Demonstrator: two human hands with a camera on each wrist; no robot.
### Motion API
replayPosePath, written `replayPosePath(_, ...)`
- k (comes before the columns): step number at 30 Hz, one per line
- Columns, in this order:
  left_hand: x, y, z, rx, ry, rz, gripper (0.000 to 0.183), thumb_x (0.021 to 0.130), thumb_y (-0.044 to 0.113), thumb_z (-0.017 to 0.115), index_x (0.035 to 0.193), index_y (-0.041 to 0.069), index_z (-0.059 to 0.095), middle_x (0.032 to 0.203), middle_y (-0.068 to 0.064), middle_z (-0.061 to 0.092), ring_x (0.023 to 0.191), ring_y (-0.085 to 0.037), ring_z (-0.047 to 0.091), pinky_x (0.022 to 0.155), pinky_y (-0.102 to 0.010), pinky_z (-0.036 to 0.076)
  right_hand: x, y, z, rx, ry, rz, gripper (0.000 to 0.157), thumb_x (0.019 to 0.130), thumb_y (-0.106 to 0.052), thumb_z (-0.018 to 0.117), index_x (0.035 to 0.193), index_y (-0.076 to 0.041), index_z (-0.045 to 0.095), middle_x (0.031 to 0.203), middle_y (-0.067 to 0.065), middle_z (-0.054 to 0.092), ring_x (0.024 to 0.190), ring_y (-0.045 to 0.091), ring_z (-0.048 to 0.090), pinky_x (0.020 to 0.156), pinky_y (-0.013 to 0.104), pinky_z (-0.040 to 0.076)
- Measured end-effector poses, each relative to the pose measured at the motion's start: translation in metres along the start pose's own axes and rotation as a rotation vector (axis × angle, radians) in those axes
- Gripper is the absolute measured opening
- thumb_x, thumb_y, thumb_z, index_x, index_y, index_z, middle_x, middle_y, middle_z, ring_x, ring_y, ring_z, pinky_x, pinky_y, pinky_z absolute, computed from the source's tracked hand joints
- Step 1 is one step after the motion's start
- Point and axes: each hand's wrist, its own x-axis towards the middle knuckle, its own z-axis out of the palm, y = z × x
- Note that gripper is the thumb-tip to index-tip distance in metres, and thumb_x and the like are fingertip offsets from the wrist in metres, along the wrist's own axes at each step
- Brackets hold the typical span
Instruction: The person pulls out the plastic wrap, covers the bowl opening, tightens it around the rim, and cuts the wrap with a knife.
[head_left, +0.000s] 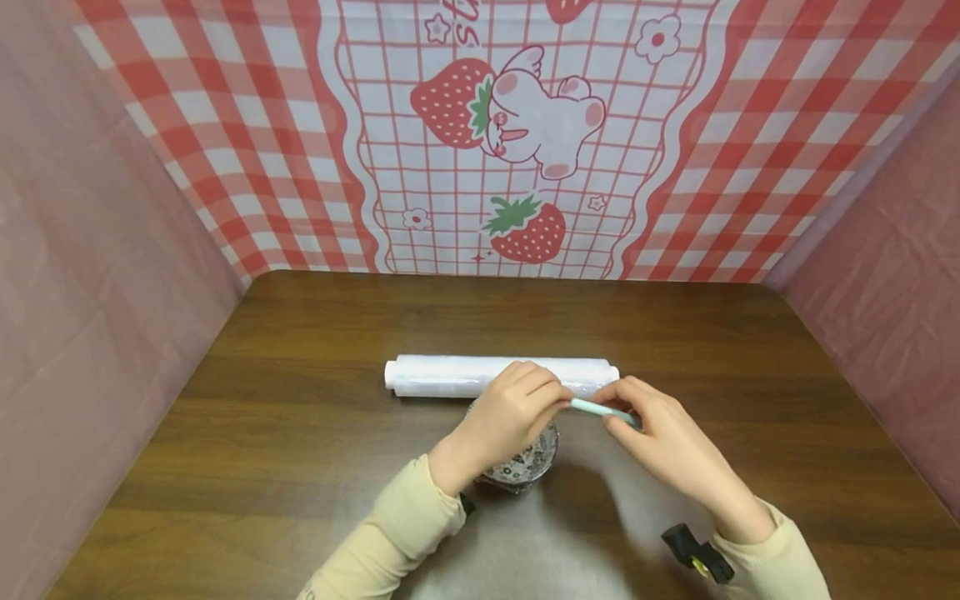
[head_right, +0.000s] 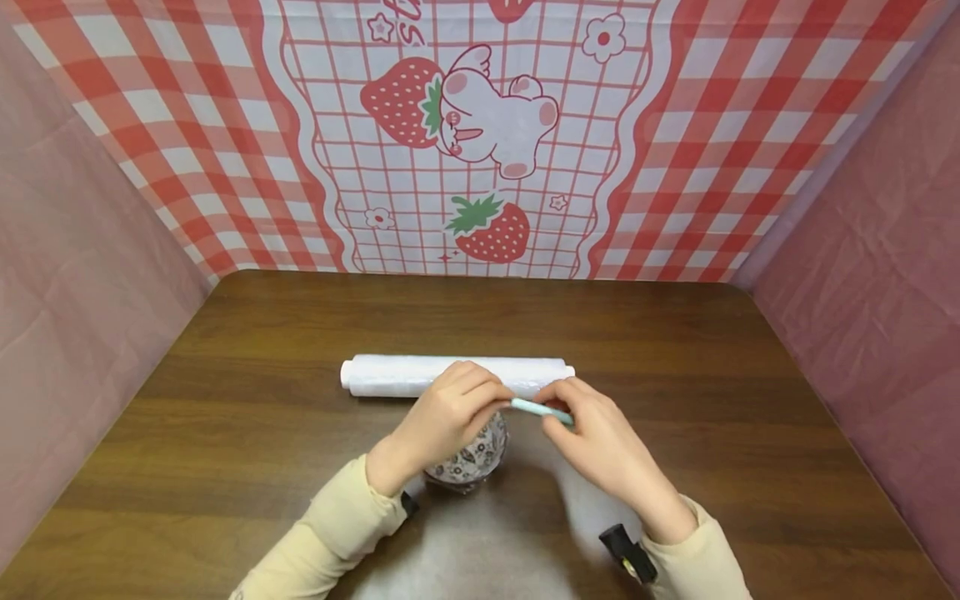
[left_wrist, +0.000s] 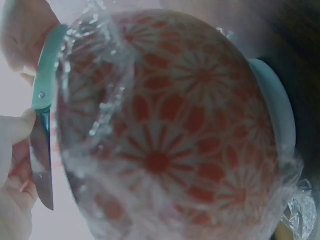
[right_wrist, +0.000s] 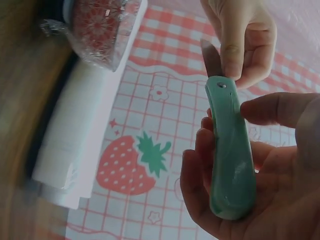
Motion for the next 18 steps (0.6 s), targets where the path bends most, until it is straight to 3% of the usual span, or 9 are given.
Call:
replayPosePath(3,-0.001,-0.001,-0.002,-0.041,0.007,-0.102,0.006,0.086,0.017,0.061,0.086,0.012,0.065,0.082,0.004,0.061,0.078,-0.010,0.054,0.077,-0.020,0.043,0.007,-0.004,-0.001,-0.022,-0.004,-0.008,0.014,0.084,-0.007,0.057,0.094,-0.017,0.061,0.087,-0.007,0.057,0.074,0.007,0.049,0.064,0.024,0.039)
replayPosePath(9,0.001,-0.004,-0.011,-0.229,-0.025,-0.322,0.004,0.086,0.015,0.061,0.087,0.011,0.062,0.083,0.004,0.058,0.078,-0.009,0.049,0.072,-0.019,0.041,0.022,-0.010,-0.001,-0.032,-0.015,-0.030,0.011,0.087,-0.011,0.056,0.095,-0.015,0.062,0.090,-0.005,0.060,0.076,0.009,0.051,0.066,0.027,0.041)
replayPosePath(14,0.001,-0.010,-0.020,-0.311,-0.045,-0.454,0.004,0.084,0.011,0.063,0.087,0.012,0.061,0.081,0.003,0.054,0.077,-0.010,0.046,0.068,-0.021,0.039,0.034,-0.012,0.002,0.000,-0.010,-0.048,0.011,0.086,-0.010,0.057,0.095,-0.015,0.063,0.090,-0.005,0.061,0.076,0.010,0.051,0.066,0.027,0.040)
replayPosePath(18,0.001,-0.013,-0.024,-0.359,-0.019,-0.550,0.002,0.084,0.012,0.063,0.084,0.010,0.062,0.080,0.003,0.054,0.076,-0.008,0.049,0.067,-0.021,0.042,0.042,-0.014,0.004,0.011,-0.001,-0.061,0.012,0.086,-0.010,0.057,0.095,-0.014,0.064,0.090,-0.005,0.062,0.081,0.011,0.051,0.069,0.029,0.040)
